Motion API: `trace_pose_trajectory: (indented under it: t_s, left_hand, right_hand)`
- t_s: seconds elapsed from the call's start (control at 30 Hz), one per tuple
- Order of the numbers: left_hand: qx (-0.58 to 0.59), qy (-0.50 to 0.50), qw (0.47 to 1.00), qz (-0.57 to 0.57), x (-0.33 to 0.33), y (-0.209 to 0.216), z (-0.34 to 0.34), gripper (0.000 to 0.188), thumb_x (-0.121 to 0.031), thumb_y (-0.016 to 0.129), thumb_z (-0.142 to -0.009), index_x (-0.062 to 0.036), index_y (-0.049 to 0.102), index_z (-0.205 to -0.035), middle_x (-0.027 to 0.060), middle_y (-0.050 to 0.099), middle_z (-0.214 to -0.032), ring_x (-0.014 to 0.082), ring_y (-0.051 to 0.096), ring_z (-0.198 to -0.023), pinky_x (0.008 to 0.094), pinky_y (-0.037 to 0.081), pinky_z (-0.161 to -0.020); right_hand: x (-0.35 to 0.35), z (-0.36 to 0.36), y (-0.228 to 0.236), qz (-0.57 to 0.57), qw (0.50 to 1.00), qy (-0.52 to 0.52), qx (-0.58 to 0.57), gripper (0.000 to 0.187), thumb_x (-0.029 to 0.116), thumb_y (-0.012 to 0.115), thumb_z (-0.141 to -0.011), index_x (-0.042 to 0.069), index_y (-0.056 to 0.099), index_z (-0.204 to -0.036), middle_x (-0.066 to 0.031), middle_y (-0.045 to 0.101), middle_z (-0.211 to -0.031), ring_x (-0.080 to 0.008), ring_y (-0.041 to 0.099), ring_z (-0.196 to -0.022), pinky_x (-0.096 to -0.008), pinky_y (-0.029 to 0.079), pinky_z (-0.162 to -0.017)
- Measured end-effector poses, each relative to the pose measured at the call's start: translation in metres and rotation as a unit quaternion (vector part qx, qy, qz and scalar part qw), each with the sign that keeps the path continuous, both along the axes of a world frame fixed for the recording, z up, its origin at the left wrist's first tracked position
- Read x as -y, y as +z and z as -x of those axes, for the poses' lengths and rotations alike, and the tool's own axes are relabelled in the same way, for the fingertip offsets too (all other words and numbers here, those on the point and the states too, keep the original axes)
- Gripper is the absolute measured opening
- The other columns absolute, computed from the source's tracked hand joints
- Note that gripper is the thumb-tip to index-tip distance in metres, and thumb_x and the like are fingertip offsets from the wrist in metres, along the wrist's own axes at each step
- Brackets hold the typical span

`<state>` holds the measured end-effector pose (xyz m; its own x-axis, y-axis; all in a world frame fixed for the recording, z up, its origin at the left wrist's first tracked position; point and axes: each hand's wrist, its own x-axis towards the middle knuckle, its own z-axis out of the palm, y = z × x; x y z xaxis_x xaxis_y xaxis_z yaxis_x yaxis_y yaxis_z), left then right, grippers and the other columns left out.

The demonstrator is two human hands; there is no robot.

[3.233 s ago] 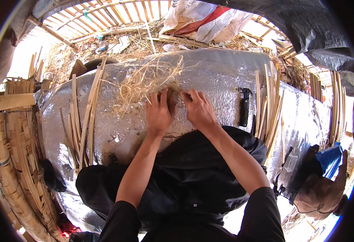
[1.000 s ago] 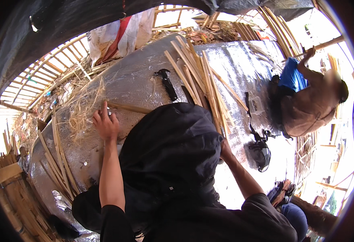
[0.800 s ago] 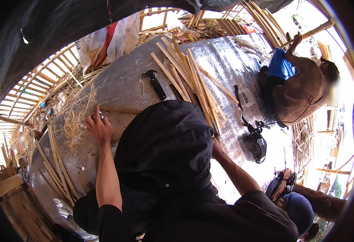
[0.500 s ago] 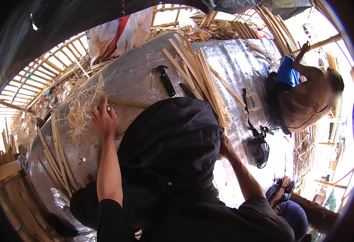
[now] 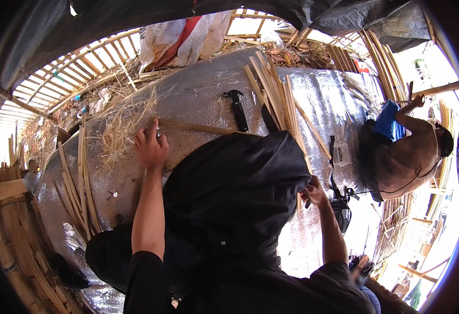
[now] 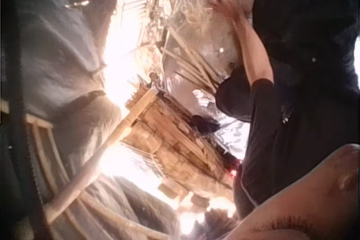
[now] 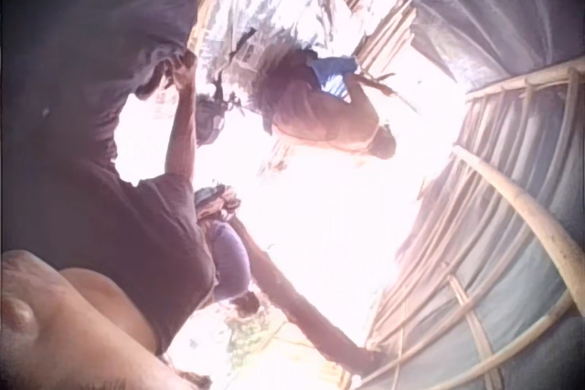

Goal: The person uses a small hand tool to shave and thin out bamboo strips resting on a silver-covered surface, moving the tool repeatedly along the length of the wood while holding it with the other hand.

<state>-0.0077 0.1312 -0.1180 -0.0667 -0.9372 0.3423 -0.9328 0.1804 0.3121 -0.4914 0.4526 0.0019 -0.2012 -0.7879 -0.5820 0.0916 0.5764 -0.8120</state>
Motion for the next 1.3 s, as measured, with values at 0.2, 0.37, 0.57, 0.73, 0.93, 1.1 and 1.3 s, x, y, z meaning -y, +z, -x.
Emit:
trace_pose_trajectory:
  t_s: [0.2,0.37,0.57,0.73,0.93,1.1,1.3]
  left_hand:
    - [-0.022,0.007,1.000,-0.009,-0.001,0.007,-0.001,0.057,-0.028,0.072,-0.089,-0.0311,0.066,-0.146,0.0108,0.055,-0.127,0.0349,0.056,-0.118,0.0533,0.047,-0.100]
    - [-0.024,0.012,0.999,-0.017,-0.002,0.003,-0.002,0.056,-0.029,0.072,-0.092,-0.0321,0.064,-0.148,0.0113,0.055,-0.131,0.0351,0.055,-0.121,0.0536,0.046,-0.104]
    - [-0.029,0.013,0.999,-0.003,-0.002,0.010,0.002,0.051,-0.036,0.072,-0.091,-0.0313,0.067,-0.142,0.0103,0.055,-0.127,0.0341,0.057,-0.117,0.0521,0.049,-0.098]
    - [-0.058,0.030,0.997,-0.041,-0.001,0.012,0.002,0.045,-0.047,0.067,-0.098,-0.0299,0.068,-0.139,0.0099,0.055,-0.127,0.0323,0.057,-0.118,0.0533,0.047,-0.101]
    - [-0.094,0.076,0.988,-0.090,0.010,0.021,0.022,0.060,-0.068,0.059,-0.101,-0.0234,0.067,-0.140,0.0123,0.057,-0.131,0.0320,0.058,-0.123,0.0543,0.045,-0.103]
    - [-0.050,0.105,0.992,-0.055,0.008,0.014,0.003,0.064,-0.071,0.058,-0.100,-0.0207,0.066,-0.139,0.0143,0.059,-0.133,0.0342,0.058,-0.127,0.0554,0.045,-0.104]
    - [-0.061,0.078,0.990,-0.103,0.007,0.024,0.017,0.069,-0.070,0.059,-0.098,-0.0164,0.060,-0.142,0.0184,0.059,-0.138,0.0380,0.060,-0.128,0.0562,0.047,-0.103]
  right_hand:
    - [0.030,0.003,0.028,0.079,0.996,-0.035,-0.019,0.020,0.023,0.069,-0.099,0.007,0.061,-0.107,-0.0015,0.064,-0.080,-0.0105,0.061,-0.056,-0.0251,0.050,-0.051]
    - [0.062,0.000,0.069,-0.057,0.967,-0.161,-0.190,0.017,0.014,0.074,-0.092,0.011,0.057,-0.091,0.0075,0.046,-0.065,-0.0047,0.040,-0.049,-0.0242,0.032,-0.044]
    - [0.020,0.019,0.063,0.035,0.950,-0.243,-0.192,0.022,0.017,0.074,-0.097,0.013,0.059,-0.081,0.0042,0.052,-0.062,-0.0079,0.049,-0.046,-0.0262,0.039,-0.043]
    - [0.028,0.015,0.044,0.050,0.954,-0.158,-0.251,0.023,0.022,0.080,-0.096,0.005,0.070,-0.108,-0.0038,0.073,-0.091,-0.0135,0.070,-0.079,-0.0294,0.053,-0.063]
    - [0.121,0.028,-0.013,0.103,0.955,-0.053,-0.274,0.041,0.039,0.078,-0.100,0.002,0.070,-0.117,-0.0083,0.077,-0.102,-0.0180,0.073,-0.091,-0.0359,0.058,-0.073]
    - [0.165,-0.003,-0.018,0.048,0.988,-0.099,-0.109,0.034,0.026,0.078,-0.098,-0.003,0.070,-0.113,-0.0134,0.077,-0.096,-0.0240,0.076,-0.085,-0.0376,0.061,-0.071]
    - [0.122,0.031,-0.073,0.045,0.986,-0.068,-0.148,0.035,0.017,0.082,-0.092,-0.003,0.070,-0.119,-0.0111,0.075,-0.093,-0.0213,0.071,-0.081,-0.0364,0.057,-0.074]
